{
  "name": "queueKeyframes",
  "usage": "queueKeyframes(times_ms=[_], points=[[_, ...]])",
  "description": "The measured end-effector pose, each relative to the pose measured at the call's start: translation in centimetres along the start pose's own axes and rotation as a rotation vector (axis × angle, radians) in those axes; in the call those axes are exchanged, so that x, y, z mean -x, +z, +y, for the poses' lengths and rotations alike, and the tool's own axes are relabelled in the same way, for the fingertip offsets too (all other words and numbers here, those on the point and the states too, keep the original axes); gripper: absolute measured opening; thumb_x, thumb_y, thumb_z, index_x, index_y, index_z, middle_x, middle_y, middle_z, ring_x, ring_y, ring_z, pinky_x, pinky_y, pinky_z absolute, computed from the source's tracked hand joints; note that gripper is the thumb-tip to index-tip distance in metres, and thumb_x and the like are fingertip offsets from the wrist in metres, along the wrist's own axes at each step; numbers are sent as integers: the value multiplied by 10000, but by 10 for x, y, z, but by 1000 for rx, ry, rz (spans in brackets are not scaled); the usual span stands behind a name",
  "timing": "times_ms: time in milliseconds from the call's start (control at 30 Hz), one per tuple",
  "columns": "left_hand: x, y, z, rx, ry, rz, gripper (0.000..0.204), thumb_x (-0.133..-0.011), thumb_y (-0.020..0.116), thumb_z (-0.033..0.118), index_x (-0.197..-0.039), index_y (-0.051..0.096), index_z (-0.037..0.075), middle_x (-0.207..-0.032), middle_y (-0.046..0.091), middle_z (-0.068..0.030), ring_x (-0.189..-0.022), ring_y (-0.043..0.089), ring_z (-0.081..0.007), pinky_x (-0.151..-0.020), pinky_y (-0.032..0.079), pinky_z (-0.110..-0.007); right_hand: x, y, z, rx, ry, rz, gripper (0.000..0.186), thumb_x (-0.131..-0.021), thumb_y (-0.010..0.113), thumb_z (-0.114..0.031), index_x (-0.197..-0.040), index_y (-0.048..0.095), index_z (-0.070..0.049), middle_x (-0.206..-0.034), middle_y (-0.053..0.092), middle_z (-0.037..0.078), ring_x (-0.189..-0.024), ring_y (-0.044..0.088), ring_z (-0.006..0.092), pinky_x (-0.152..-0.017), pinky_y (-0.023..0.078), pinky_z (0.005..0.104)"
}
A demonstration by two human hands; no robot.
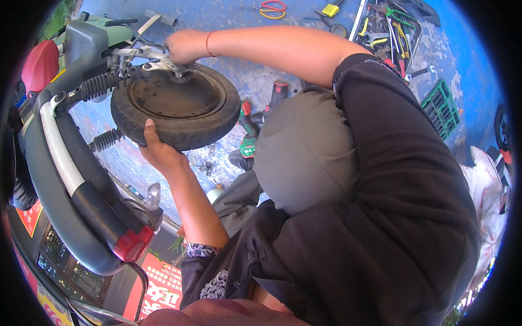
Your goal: The person uses a cordless impact driver to remove bolts from the rear wheel assembly of a scooter. They then remove the wheel and brake components, inspect the parts, and begin reassembling the wheel onto the scooter frame.
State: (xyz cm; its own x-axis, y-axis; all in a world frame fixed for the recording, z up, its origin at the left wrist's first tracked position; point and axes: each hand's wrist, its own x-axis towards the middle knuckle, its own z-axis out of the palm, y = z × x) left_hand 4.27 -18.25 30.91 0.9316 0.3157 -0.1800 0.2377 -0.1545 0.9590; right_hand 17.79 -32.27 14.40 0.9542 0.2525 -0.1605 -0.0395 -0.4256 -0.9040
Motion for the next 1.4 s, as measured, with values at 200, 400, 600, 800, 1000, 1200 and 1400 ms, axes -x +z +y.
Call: queueKeyframes(times_ms=[200, 400, 600, 800, 1000, 1200, 1400], points=[[-1, -1, -5, 10, 27, -29, 554, -902, 632, 116, -1388, 431, -58, -1339, 548, -179, -1138, 607, -280, -986, 520, -410, 9, -15, -6, 30, 43, -50, 425, -994, 484, -357, -1083, 682, 8, -1020, 693, 240, -979, 653, 413, -875, 503, 494], [-2, -2, -4, 26, 17, -39, 559, -895, 644, 110, -1385, 434, -60, -1334, 555, -178, -1136, 608, -277, -988, 517, -408, 5, -16, -10, 84, 70, -126, 452, -977, 479, -364, -1127, 678, 13, -1045, 700, 229, -1007, 656, 407, -899, 505, 488], [-3, -3, -5, 35, 33, -32, 542, -902, 638, 85, -1382, 436, -64, -1336, 554, -177, -1138, 605, -268, -987, 512, -398, 2, -8, 0, 22, -60, 24, 476, -998, 471, -395, -1084, 697, 14, -1017, 701, 235, -985, 655, 413, -891, 509, 483], [1, -2, -5, 6, 38, -19, 531, -907, 633, 83, -1378, 442, -67, -1339, 553, -180, -1140, 603, -264, -991, 505, -387, 0, -16, -10, 51, 110, -126, 458, -996, 483, -376, -1057, 705, 20, -1001, 701, 237, -962, 660, 405, -886, 509, 482], [0, -1, -6, -13, 73, -34, 517, -914, 628, 112, -1375, 458, -48, -1315, 568, -165, -1119, 616, -261, -957, 525, -388, -1, -1, 3, 50, -62, 17, 476, -1012, 470, -421, -1029, 696, -3, -951, 699, 229, -911, 656, 424, -830, 509, 504], [-2, -4, -9, -42, 62, -10, 509, -913, 629, 131, -1370, 474, -31, -1305, 576, -155, -1108, 621, -257, -940, 536, -392, 2, -18, 2, 30, -38, -96, 422, -997, 499, -371, -1069, 679, 4, -987, 690, 243, -943, 649, 430, -857, 506, 487], [3, -4, -5, -52, 56, -22, 501, -911, 627, 128, -1364, 477, -28, -1306, 573, -153, -1123, 613, -257, -949, 530, -391, 35, -9, 12, -116, -129, 116, 370, -951, 559, -303, -1080, 677, 23, -1002, 687, 260, -963, 647, 437, -866, 509, 480]])
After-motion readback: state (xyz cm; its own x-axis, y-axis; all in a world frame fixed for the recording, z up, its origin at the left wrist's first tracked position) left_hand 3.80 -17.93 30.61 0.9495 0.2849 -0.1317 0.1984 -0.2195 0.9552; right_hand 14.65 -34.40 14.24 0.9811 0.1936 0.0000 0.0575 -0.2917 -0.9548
